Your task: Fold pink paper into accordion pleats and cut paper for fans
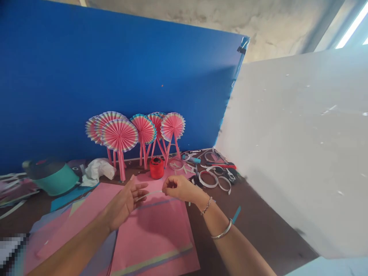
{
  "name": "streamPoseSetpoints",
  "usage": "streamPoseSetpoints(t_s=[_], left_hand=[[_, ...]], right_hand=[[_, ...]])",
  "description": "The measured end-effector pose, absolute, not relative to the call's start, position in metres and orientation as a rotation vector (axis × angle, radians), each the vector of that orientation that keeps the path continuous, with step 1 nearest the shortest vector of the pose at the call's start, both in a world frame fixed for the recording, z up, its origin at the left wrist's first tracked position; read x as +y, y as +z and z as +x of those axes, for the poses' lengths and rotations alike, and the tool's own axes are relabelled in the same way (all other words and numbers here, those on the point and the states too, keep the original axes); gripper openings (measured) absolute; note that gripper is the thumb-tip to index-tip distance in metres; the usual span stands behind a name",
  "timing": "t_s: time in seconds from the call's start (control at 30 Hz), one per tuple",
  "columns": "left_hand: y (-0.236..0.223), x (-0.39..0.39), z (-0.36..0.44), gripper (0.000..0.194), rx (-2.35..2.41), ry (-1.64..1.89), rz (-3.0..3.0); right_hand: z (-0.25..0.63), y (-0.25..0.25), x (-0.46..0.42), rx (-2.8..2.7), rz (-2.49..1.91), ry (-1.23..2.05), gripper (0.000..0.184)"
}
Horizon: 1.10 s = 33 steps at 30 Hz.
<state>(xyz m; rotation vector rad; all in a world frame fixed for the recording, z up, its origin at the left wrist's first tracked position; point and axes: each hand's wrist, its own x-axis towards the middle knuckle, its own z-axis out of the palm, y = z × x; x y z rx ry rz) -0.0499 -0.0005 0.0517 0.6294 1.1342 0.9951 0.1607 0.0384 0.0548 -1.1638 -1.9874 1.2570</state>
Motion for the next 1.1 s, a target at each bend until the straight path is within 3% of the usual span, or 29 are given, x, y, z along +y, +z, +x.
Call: streamPoseSetpoints(t_s=[0.23,0.5,0.73,1.1], left_hand=[[0.035,-0.007,-0.079,0.038,1.240,0.934,0.914],[0.020,-0.012,-0.107,0.017,1.591,1.001,1.515],[0.000,-0.020,-0.116,0.017,1.585,0.982,1.539],[-0.010,-0.028,-0.113,0.016,1.864,0.772,1.716]], right_hand=[[0.149,0.042,0.038,-2.122,-1.110,1.159,0.007],[0.129,0.033,0.026,-2.127,-1.243,1.057,0.011],[0.123,0.009,0.022,-2.167,-1.159,0.974,0.027],[0.123,-0.014,0.022,-2.245,-1.294,0.733,0.019]])
